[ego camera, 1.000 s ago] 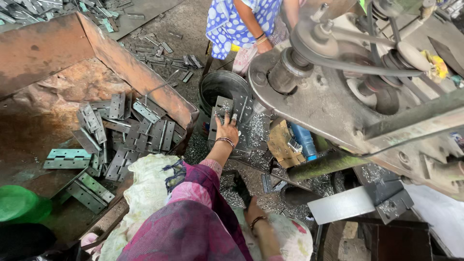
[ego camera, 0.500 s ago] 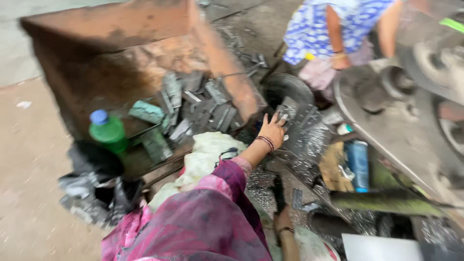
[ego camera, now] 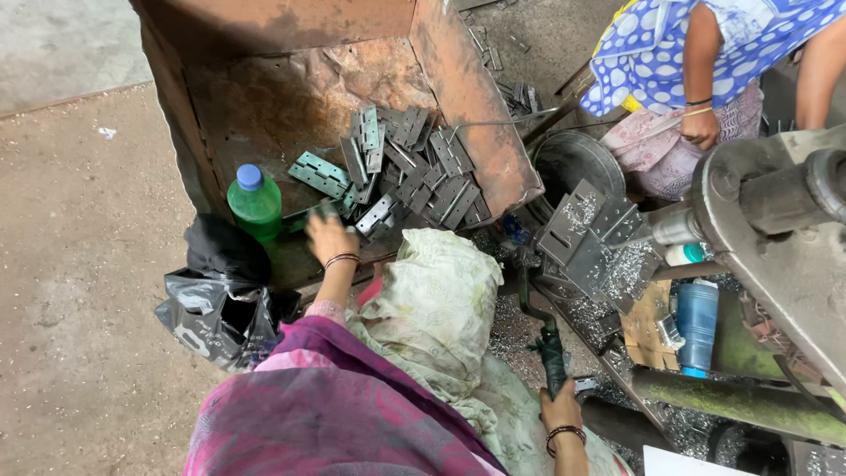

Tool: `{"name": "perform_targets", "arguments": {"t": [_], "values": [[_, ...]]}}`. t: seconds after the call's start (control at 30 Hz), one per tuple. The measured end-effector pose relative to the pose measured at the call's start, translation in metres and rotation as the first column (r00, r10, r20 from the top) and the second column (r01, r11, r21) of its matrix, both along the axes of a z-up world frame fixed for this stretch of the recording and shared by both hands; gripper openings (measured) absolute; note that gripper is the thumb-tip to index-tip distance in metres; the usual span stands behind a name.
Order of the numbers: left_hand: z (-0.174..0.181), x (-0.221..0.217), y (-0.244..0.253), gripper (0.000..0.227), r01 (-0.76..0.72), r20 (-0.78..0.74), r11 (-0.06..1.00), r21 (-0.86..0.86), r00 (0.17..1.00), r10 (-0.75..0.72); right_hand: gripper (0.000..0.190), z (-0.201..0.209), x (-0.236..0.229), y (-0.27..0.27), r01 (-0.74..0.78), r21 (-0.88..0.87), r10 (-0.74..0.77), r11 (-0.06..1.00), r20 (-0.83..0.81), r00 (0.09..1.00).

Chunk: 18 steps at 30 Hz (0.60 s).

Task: The person operates a press machine to shape metal pieces, repeatedly placing them into the press and removing them. The person also sorts and organizes the processed metal pieces into a container.

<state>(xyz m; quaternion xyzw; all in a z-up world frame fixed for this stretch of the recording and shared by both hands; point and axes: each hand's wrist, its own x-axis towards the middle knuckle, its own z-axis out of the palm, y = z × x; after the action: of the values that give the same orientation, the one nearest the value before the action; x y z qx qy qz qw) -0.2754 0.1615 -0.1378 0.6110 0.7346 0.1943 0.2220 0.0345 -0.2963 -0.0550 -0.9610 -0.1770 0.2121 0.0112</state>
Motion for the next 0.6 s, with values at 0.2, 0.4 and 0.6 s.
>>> {"name": "perform_targets", "arguments": {"t": [0.2,0.4,0.6], "values": [[-0.033,-0.021,-0.001,0.081,-0.337,0.253,0.939,-0.070,0.904,0.344,0.062,0.003,-0.001,0.007,0.073,-0.021,-0.074,0.997,-0.051,0.996],[-0.027,-0.001,0.026,0.077,-0.514,0.602,0.823,-0.242,0.585,0.543,0.072,-0.003,-0.003,0.003,-0.012,0.014,0.012,1.000,-0.001,1.000],[0.052,0.038,0.022,0.069,-0.390,0.725,0.920,-0.029,0.625,0.288,0.070,-0.016,0.003,0.002,0.015,0.085,-0.012,0.996,-0.030,0.999]]}}
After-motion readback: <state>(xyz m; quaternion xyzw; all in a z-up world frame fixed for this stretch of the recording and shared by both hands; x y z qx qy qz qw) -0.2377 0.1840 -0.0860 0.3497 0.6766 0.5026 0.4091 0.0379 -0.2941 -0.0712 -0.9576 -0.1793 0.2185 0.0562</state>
